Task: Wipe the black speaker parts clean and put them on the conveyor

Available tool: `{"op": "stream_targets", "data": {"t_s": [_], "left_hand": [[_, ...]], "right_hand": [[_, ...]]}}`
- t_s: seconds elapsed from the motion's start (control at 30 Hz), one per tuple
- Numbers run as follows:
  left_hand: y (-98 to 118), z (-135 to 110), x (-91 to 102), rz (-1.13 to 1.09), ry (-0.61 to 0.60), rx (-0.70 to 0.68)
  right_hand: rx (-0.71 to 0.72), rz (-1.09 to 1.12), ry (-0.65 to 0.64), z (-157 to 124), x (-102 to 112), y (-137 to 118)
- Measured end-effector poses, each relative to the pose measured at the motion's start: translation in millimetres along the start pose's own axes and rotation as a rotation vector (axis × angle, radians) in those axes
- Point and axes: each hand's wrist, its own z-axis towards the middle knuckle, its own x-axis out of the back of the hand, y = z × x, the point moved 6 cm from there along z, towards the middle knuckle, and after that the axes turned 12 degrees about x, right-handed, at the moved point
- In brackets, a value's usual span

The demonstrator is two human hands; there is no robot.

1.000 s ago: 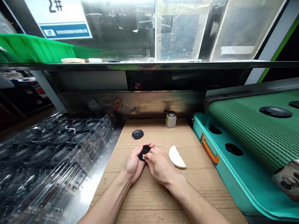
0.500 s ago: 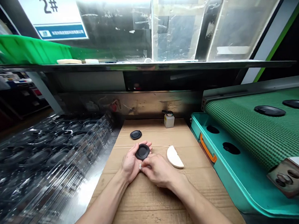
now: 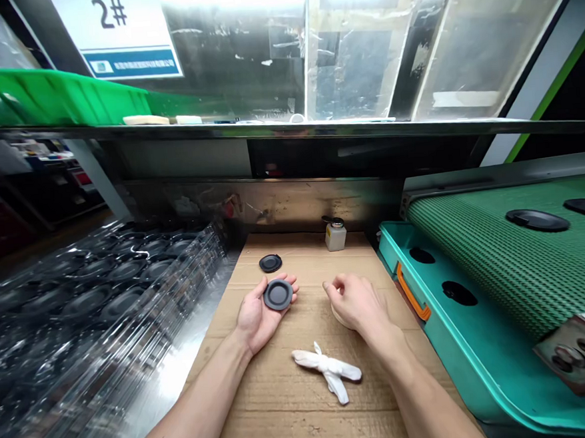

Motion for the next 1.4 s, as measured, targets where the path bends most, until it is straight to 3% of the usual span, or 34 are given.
{"op": "stream_targets", "data": {"t_s": [0.1,0.2,0.4,0.53,0.63,0.87,1.13,1.23,1.4], "left_hand": [[0.8,0.5,1.2,0.001,0.018,-0.003],[1.2,2.1,2.5,-0.001,0.034,-0.004],[-6.9,2.7,-1.7,-0.016,0.026,0.008],[-20.4,0.6,-9.3,0.025,-0.063,0.107],[-21.2,-1.1,-11.8,0.055,-0.125,0.117],[-12.3,-2.9,-5.1,0.044,-0.046,0.145],[-9.9,-11.8,-12.2,0.012,-0.113,0.161],[-9.1,-16.0,-17.0,0.153,-0.085,0.067],[-5.1,-27.5,-31.4,0.492,-0.010,-0.277]], "right_hand": [[-0.136,-0.185,-0.093,-0.8,-2.8,22.3],[-0.045,-0.105,-0.156,0.0,-11.7,19.0],[0.347,0.237,0.219,-8.5,-15.9,-49.5],[0.472,0.208,0.228,-15.8,-32.1,-77.8],[0.367,0.096,0.257,-9.1,-31.0,-58.2],[0.088,-0.106,0.295,6.3,-19.7,10.4],[0.056,-0.151,0.223,8.7,-34.1,18.5],[0.050,-0.141,0.230,8.9,-33.5,20.5],[0.050,-0.131,0.229,9.1,-33.2,21.7]]}}
